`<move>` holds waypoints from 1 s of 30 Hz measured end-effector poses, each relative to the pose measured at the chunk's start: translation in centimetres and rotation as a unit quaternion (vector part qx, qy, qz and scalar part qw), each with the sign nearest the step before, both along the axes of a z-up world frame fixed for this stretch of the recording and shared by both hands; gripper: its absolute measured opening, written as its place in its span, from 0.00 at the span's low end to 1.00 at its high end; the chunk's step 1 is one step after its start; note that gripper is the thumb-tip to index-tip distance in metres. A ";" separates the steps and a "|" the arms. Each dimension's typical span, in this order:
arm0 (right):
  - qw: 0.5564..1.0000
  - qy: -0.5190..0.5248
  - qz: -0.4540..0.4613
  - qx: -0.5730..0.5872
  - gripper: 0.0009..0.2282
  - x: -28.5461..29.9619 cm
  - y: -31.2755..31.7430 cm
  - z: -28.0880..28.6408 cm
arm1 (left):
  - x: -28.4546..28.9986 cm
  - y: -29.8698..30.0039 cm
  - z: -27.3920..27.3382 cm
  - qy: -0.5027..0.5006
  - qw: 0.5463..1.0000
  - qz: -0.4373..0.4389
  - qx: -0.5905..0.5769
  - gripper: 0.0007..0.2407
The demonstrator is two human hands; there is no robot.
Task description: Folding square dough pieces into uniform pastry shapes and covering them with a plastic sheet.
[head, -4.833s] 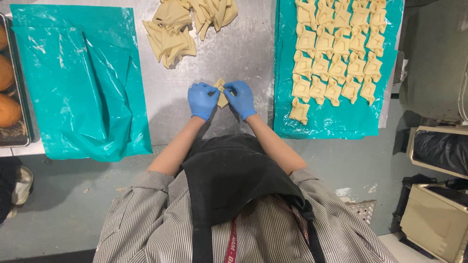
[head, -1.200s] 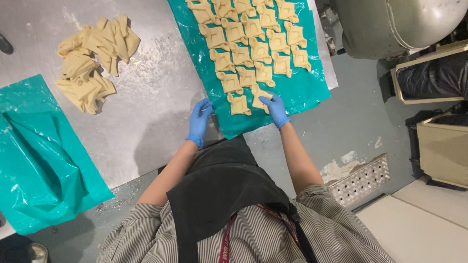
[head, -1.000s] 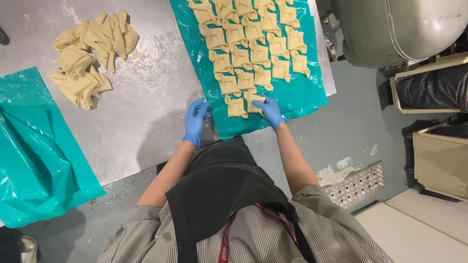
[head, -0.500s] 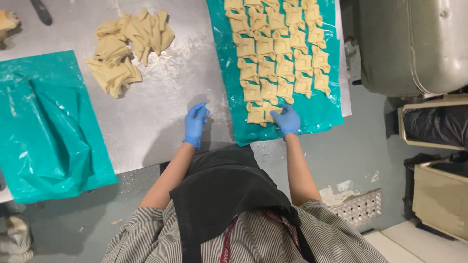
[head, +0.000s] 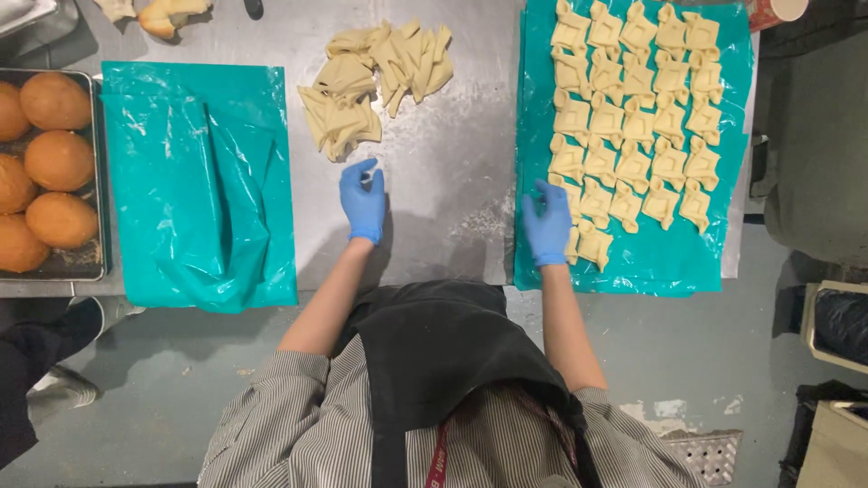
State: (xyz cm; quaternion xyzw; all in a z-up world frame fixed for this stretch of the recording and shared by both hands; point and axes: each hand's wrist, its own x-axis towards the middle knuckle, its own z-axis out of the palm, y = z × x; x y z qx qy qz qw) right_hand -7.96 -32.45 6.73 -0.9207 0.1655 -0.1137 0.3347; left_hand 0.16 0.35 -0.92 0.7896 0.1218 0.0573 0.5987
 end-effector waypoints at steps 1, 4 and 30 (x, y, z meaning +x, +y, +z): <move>0.999 0.002 0.055 0.000 0.14 0.7 2.0 0.0 | 1.2 0.9 1.5 -0.073 0.992 0.025 0.098 0.08; 0.989 -0.008 0.144 0.030 0.15 2.3 7.1 -0.1 | 4.3 2.2 4.2 -0.135 0.966 0.035 0.219 0.08; 0.969 -0.035 0.207 -0.130 0.20 33.2 16.9 -6.4 | -1.6 1.2 0.5 -0.087 0.961 -0.182 0.187 0.04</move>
